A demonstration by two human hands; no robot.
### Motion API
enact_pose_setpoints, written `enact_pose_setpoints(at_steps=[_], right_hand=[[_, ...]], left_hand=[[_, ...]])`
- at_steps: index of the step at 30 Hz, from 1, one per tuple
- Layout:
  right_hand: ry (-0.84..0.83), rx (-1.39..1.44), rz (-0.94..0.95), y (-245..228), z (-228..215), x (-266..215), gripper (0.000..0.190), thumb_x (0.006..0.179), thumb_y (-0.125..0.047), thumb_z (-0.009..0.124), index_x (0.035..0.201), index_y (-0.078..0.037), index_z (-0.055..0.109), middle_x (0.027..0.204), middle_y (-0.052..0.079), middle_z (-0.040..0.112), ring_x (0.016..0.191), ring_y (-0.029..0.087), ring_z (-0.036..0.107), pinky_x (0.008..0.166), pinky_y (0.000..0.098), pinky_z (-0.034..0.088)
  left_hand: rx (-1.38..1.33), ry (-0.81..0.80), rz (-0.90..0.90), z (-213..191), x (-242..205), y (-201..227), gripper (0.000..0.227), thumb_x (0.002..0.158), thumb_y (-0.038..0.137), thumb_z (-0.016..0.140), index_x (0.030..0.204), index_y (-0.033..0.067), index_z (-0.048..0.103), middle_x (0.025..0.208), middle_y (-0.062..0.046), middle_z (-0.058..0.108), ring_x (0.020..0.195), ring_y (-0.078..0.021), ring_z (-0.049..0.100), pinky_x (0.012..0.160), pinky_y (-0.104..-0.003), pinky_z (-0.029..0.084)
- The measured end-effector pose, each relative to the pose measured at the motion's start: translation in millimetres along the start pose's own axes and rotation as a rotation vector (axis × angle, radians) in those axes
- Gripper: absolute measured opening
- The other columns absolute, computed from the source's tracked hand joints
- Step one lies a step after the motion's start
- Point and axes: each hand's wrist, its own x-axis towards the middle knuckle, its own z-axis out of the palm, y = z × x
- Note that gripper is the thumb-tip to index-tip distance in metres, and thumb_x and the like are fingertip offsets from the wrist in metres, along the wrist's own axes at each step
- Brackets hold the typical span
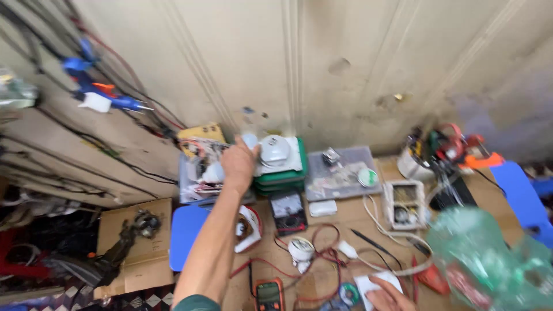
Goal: Repairing and testing a circular LED board for a lamp.
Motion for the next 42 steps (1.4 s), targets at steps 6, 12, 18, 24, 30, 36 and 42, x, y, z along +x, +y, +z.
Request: enact_pose_setpoints(at_steps=[6,12,18,24,30,36,42], right_hand=[[0.171,0.035,0.064,-170,64,-153,0.048,0.093,-0.025,0.066,0.137,-0.006,0.060,0.100,0.006,0.073,0.073,0.013,0.065,0.064,0.0286,0.056],[0.243,0.107,0.189,-133,49,-180,0.056,0.091,-0.030,0.069,0.141,-0.006,0.057,0.108,0.009,0.071,0.074,0.015,0.064,0.066,0.0295,0.055],[0.321,0.042,0.240,-123,8,-226,0.062,0.089,-0.035,0.068,0.142,-0.004,0.056,0.110,0.011,0.074,0.078,0.016,0.068,0.068,0.0305,0.057],[0.401,-0.065,0.248,-127,-39,-229,0.061,0.090,-0.036,0.067,0.141,-0.002,0.058,0.105,0.015,0.073,0.080,0.020,0.070,0.069,0.0328,0.057],[0.331,-0.113,0.157,-167,-89,-221,0.059,0.091,-0.034,0.065,0.140,-0.003,0.057,0.102,0.012,0.074,0.081,0.018,0.071,0.071,0.0317,0.058],[0.333,-0.068,-0.011,-204,-158,-219,0.049,0.094,-0.027,0.064,0.136,-0.001,0.064,0.102,0.011,0.075,0.080,0.018,0.069,0.072,0.0314,0.057],[0.667,-0.169,-0.151,-238,-234,-225,0.051,0.097,-0.027,0.062,0.142,-0.003,0.060,0.129,0.017,0.068,0.104,0.026,0.066,0.089,0.0387,0.055]], left_hand=[[-0.279,0.246,0.264,-51,-111,43,0.052,0.096,0.025,0.076,0.136,-0.0034,0.059,0.094,-0.026,0.072,0.083,-0.0439,0.070,0.071,-0.051,0.054],[-0.637,-0.191,0.138,-14,-273,99,0.033,0.099,0.024,0.060,0.127,0.0090,0.071,0.089,-0.018,0.076,0.073,-0.0305,0.074,0.067,-0.043,0.057],[-0.685,-0.683,-0.113,2,-369,140,0.037,0.101,0.038,0.055,0.103,0.0096,0.079,0.076,-0.012,0.080,0.068,-0.0270,0.075,0.067,-0.041,0.056],[-0.663,-0.391,0.038,56,-400,126,0.030,0.095,0.026,0.060,0.114,0.0044,0.072,0.100,-0.023,0.073,0.090,-0.0404,0.071,0.078,-0.048,0.055],[-0.704,-0.475,-0.061,47,-409,189,0.036,0.090,0.021,0.067,0.125,0.0112,0.067,0.115,-0.018,0.072,0.100,-0.0348,0.072,0.087,-0.044,0.055],[-0.671,-0.493,0.199,102,-407,278,0.055,0.089,0.019,0.070,0.140,0.0070,0.053,0.139,-0.023,0.058,0.121,-0.0412,0.060,0.099,-0.045,0.050],[-0.569,-0.617,0.203,113,-402,320,0.085,0.084,0.018,0.073,0.155,0.0078,0.027,0.155,-0.029,0.038,0.133,-0.0443,0.050,0.107,-0.044,0.045]])
